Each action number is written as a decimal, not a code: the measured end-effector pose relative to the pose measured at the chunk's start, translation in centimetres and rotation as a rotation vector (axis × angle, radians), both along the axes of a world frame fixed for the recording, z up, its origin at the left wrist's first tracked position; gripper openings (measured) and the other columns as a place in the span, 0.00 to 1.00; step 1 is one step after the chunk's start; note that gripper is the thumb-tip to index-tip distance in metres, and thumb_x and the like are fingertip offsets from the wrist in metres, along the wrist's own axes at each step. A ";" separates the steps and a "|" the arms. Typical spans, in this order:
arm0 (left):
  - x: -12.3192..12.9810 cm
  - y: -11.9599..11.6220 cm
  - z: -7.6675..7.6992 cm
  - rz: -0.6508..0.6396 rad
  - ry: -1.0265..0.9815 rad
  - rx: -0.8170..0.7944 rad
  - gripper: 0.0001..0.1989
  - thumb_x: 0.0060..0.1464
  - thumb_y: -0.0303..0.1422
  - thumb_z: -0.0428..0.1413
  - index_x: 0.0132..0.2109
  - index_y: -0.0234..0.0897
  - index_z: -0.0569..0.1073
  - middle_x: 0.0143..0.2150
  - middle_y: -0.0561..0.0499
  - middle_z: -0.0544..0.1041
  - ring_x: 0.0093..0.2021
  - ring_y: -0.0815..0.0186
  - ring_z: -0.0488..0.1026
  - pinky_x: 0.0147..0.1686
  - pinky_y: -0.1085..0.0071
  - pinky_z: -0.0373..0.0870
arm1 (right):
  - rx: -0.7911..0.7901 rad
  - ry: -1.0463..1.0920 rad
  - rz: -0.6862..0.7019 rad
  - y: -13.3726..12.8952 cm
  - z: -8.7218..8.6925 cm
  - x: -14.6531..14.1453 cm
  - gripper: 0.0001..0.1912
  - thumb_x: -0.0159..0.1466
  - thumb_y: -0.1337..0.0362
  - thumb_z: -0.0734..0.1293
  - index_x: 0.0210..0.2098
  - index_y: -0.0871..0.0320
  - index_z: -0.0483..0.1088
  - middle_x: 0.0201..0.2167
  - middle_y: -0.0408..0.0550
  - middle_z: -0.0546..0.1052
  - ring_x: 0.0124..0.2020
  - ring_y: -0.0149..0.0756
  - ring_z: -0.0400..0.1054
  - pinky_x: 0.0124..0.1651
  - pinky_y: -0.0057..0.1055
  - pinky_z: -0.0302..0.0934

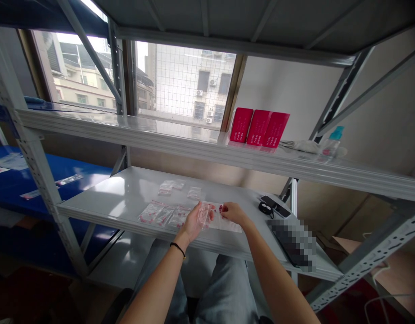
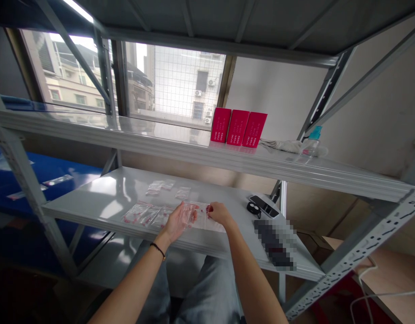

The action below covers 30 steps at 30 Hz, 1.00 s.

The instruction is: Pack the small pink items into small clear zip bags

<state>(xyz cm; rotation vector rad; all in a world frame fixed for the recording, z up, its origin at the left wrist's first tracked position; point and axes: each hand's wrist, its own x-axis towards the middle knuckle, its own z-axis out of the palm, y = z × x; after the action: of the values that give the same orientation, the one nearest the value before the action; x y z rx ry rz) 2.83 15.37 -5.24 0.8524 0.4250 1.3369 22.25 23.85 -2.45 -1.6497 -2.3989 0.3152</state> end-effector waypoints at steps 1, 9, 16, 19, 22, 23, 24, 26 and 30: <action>0.0 0.0 -0.1 0.000 0.004 -0.001 0.29 0.60 0.53 0.54 0.45 0.28 0.80 0.32 0.43 0.77 0.31 0.63 0.72 0.32 0.69 0.63 | 0.004 0.018 0.000 -0.1 0.0 0.1 0.05 0.57 0.71 0.69 0.28 0.57 0.77 0.31 0.45 0.81 0.34 0.35 0.71 0.34 0.27 0.53; 0.1 -0.1 -0.1 0.000 0.044 -0.028 0.29 0.59 0.54 0.54 0.46 0.30 0.80 0.33 0.44 0.77 0.33 0.63 0.71 0.33 0.69 0.63 | 0.064 0.275 0.032 -1.4 2.9 0.7 0.06 0.60 0.67 0.66 0.34 0.56 0.76 0.31 0.46 0.80 0.33 0.35 0.71 0.35 0.27 0.59; 0.4 -0.2 -0.6 0.009 0.090 -0.050 0.27 0.58 0.54 0.56 0.44 0.31 0.81 0.32 0.45 0.78 0.31 0.64 0.72 0.29 0.72 0.62 | 0.015 0.463 0.301 -5.0 8.1 -1.9 0.10 0.64 0.59 0.65 0.40 0.54 0.75 0.32 0.43 0.79 0.30 0.34 0.71 0.34 0.26 0.64; 0.6 -0.2 -0.7 0.036 0.104 0.014 0.26 0.59 0.52 0.56 0.37 0.30 0.81 0.31 0.44 0.77 0.31 0.64 0.72 0.33 0.71 0.64 | -0.072 0.436 0.372 -6.1 8.6 -3.0 0.08 0.62 0.63 0.65 0.38 0.55 0.76 0.29 0.43 0.79 0.29 0.33 0.71 0.31 0.25 0.63; 0.6 -0.2 -0.7 0.047 0.102 0.068 0.25 0.60 0.50 0.56 0.33 0.30 0.80 0.30 0.43 0.78 0.32 0.62 0.73 0.37 0.68 0.65 | -0.118 0.380 0.389 -6.3 8.7 -3.5 0.10 0.63 0.65 0.64 0.41 0.55 0.77 0.32 0.45 0.81 0.30 0.34 0.72 0.31 0.25 0.64; 0.6 -0.2 -0.7 0.044 0.101 0.064 0.24 0.60 0.50 0.56 0.34 0.30 0.80 0.30 0.43 0.78 0.32 0.61 0.73 0.36 0.68 0.64 | -0.112 0.372 0.394 -6.5 9.1 -3.5 0.11 0.64 0.65 0.64 0.41 0.56 0.78 0.34 0.46 0.81 0.32 0.35 0.73 0.32 0.25 0.64; 0.6 -0.1 -0.7 0.041 0.102 0.056 0.24 0.59 0.50 0.57 0.36 0.30 0.81 0.30 0.43 0.78 0.32 0.61 0.73 0.36 0.68 0.64 | -0.086 0.375 0.399 -6.9 9.7 -3.4 0.11 0.64 0.65 0.64 0.41 0.56 0.78 0.37 0.47 0.81 0.33 0.35 0.73 0.33 0.26 0.65; 0.6 -0.1 -0.7 0.033 0.106 0.047 0.25 0.59 0.50 0.57 0.40 0.29 0.81 0.30 0.43 0.78 0.32 0.62 0.72 0.34 0.69 0.63 | 0.018 0.414 0.408 -8.7 11.3 -2.7 0.12 0.66 0.64 0.63 0.43 0.57 0.77 0.42 0.49 0.81 0.34 0.35 0.73 0.35 0.28 0.66; 0.5 -0.2 -0.7 0.029 0.100 0.071 0.23 0.58 0.49 0.58 0.42 0.30 0.82 0.31 0.44 0.79 0.32 0.62 0.72 0.36 0.68 0.63 | 0.236 0.532 0.458 -16.3 13.4 0.6 0.15 0.68 0.55 0.65 0.52 0.49 0.75 0.44 0.52 0.79 0.40 0.41 0.74 0.42 0.35 0.68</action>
<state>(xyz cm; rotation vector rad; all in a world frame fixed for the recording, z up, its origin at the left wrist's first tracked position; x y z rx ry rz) 3.31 15.20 -5.94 0.9781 0.4716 1.3458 22.88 7.53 10.97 -0.7755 -2.2504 0.4535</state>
